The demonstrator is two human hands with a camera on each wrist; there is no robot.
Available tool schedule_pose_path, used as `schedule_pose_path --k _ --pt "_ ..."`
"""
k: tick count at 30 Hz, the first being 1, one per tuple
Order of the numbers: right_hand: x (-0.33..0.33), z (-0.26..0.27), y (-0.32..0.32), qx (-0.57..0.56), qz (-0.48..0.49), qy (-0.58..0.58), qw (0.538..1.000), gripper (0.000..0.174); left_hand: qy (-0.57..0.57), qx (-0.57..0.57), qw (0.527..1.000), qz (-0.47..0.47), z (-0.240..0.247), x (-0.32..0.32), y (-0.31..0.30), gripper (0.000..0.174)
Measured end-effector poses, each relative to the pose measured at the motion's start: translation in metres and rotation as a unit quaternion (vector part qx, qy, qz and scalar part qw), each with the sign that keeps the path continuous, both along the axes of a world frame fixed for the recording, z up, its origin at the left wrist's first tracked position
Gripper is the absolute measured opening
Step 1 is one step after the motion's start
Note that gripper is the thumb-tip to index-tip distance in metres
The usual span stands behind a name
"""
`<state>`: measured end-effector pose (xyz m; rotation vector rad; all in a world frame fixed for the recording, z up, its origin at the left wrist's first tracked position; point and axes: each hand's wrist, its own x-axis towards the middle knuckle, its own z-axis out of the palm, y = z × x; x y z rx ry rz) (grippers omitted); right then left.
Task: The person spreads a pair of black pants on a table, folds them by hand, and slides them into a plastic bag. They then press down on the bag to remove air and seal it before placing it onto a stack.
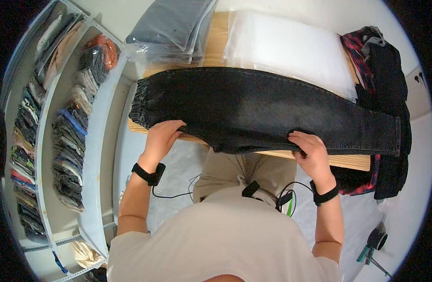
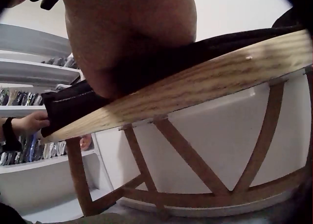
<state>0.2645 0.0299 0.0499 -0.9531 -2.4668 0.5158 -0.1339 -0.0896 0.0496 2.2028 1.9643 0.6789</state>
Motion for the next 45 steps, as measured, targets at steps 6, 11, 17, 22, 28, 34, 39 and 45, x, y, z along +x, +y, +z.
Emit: schedule_pose_path --k 6,11,17,22,28,34,39,45 --pt "0.012 -0.003 0.014 -0.179 -0.102 0.103 0.973 0.026 0.027 0.054 0.998 0.025 -0.003 -0.002 0.019 0.013" --pt "0.018 0.003 0.036 -0.244 -0.114 0.075 0.96 0.023 0.042 -0.003 0.997 0.072 -0.005 -0.004 0.032 0.013" --pt "0.022 -0.001 0.049 -0.268 -0.093 0.086 0.955 0.021 -0.005 -0.02 0.998 0.063 0.013 -0.031 0.017 0.021" --pt "0.023 -0.005 0.053 -0.33 -0.089 0.094 0.935 0.017 0.147 0.078 0.985 0.035 0.022 -0.056 -0.012 0.024" --pt "0.025 -0.008 0.055 -0.324 -0.081 0.102 0.937 0.015 0.072 0.087 0.992 0.047 -0.003 -0.087 -0.007 0.015" --pt "0.019 0.004 0.051 -0.285 -0.089 0.045 0.953 0.015 0.096 0.087 0.987 0.094 -0.008 -0.088 0.012 0.016" --pt "0.017 0.004 0.049 -0.254 -0.107 0.012 0.961 0.02 0.101 0.14 0.981 0.091 -0.015 -0.087 0.011 0.023" --pt "-0.038 0.024 0.015 -0.087 -0.168 -0.083 0.978 0.032 0.104 0.162 0.976 0.101 -0.019 -0.081 0.007 0.024"
